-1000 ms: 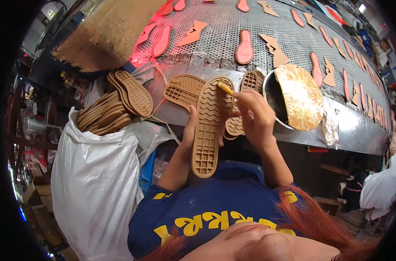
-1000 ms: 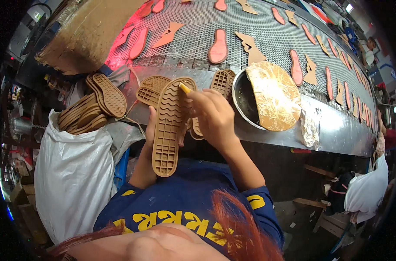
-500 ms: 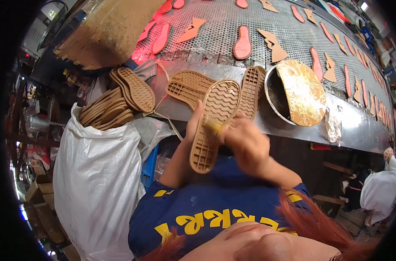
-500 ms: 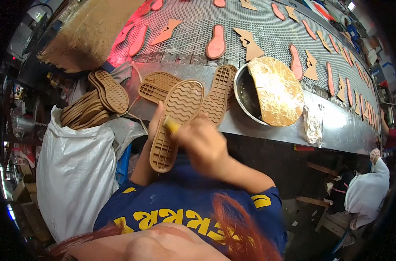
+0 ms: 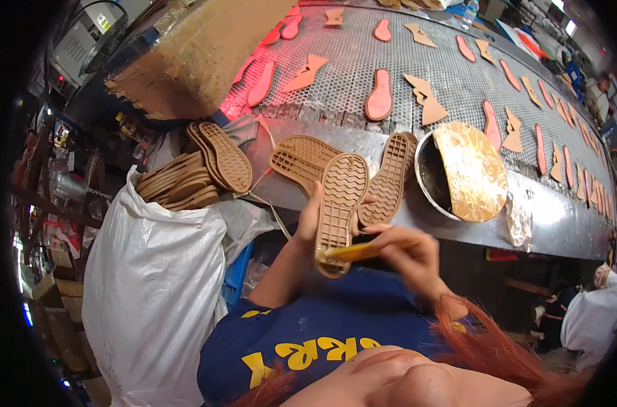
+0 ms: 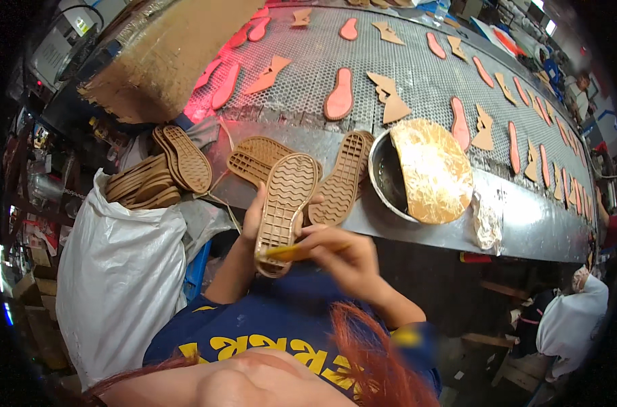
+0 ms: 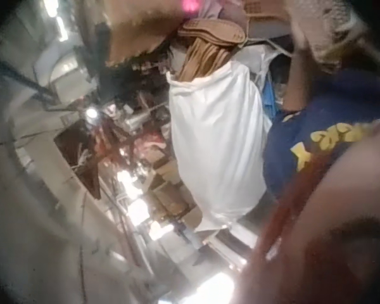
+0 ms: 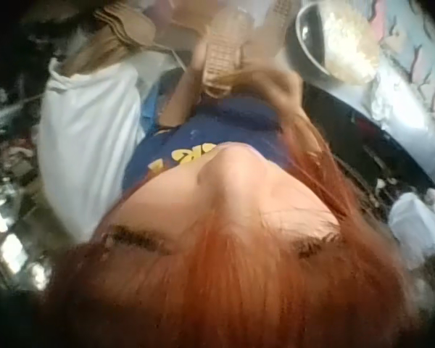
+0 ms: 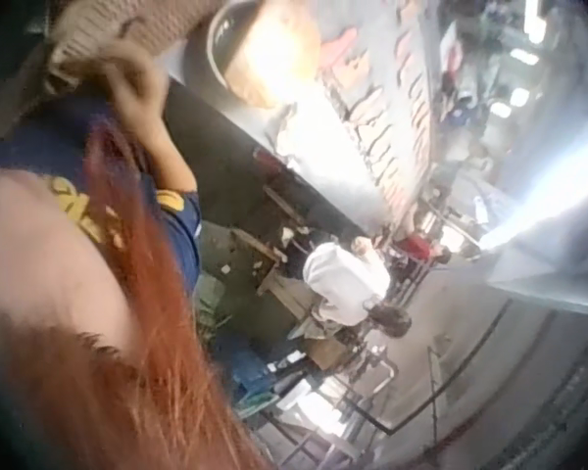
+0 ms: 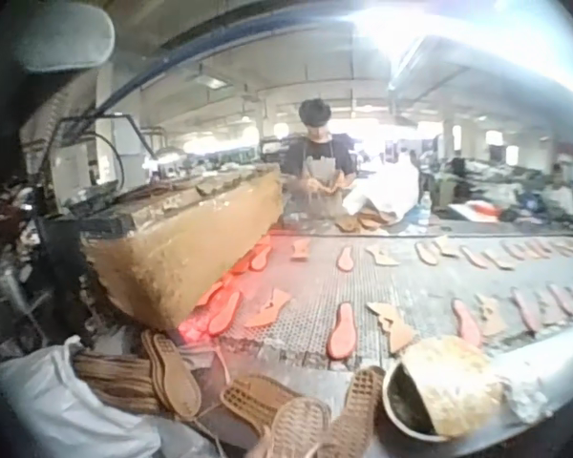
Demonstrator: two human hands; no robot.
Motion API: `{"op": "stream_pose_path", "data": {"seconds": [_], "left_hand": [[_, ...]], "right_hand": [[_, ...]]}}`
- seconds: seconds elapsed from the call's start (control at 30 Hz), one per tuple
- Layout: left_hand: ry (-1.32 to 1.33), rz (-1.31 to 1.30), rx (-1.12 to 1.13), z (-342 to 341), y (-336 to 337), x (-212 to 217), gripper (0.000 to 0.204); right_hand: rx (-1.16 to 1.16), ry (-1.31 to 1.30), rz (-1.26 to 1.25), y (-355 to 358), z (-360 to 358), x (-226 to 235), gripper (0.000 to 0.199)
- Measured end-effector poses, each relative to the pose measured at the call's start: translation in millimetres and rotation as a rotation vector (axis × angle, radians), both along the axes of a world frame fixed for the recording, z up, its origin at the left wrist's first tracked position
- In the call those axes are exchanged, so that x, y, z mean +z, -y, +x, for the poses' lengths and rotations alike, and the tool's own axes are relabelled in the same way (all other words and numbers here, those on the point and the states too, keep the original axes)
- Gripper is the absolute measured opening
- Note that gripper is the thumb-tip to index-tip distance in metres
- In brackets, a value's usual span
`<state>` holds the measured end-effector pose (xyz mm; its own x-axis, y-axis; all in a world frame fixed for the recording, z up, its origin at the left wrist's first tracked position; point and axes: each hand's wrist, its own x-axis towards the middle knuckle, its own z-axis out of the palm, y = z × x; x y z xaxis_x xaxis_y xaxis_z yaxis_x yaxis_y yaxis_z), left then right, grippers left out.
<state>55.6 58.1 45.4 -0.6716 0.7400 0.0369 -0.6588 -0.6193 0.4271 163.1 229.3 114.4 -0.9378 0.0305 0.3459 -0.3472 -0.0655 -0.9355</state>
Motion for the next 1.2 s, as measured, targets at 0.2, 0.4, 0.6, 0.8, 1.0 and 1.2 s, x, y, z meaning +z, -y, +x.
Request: {"op": "stream_pose_path", "data": {"seconds": [0.2,0.4,0.6,0.8,1.0,1.2], "left_hand": [[-0.336,-0.163,0.382,-84,-54,56,0.064],[-0.245,-0.160,0.755,-258,-64,92,0.057],[-0.625,-0.813,0.637,-176,-37,13,0.065],[-1.144,-2.303,0.738,-121,33,-39,0.080],[-1.091,-2.187,0.557,-121,46,-28,0.088],[-1.231,-2.280,0.684,-114,51,-26,0.072]], "right_hand": [[-0.466,-0.199,-0.483,-73,-1,-11,0.015],[-0.502,-0.251,-0.357,-68,11,-7,0.015],[-0.693,-0.190,-0.249,-83,9,-23,0.013],[-0.820,-0.150,0.010,-93,-7,-34,0.013],[-1.036,-0.192,0.709,-94,-33,-41,0.012],[-0.976,-0.069,1.079,-94,-54,-67,0.013]]}}
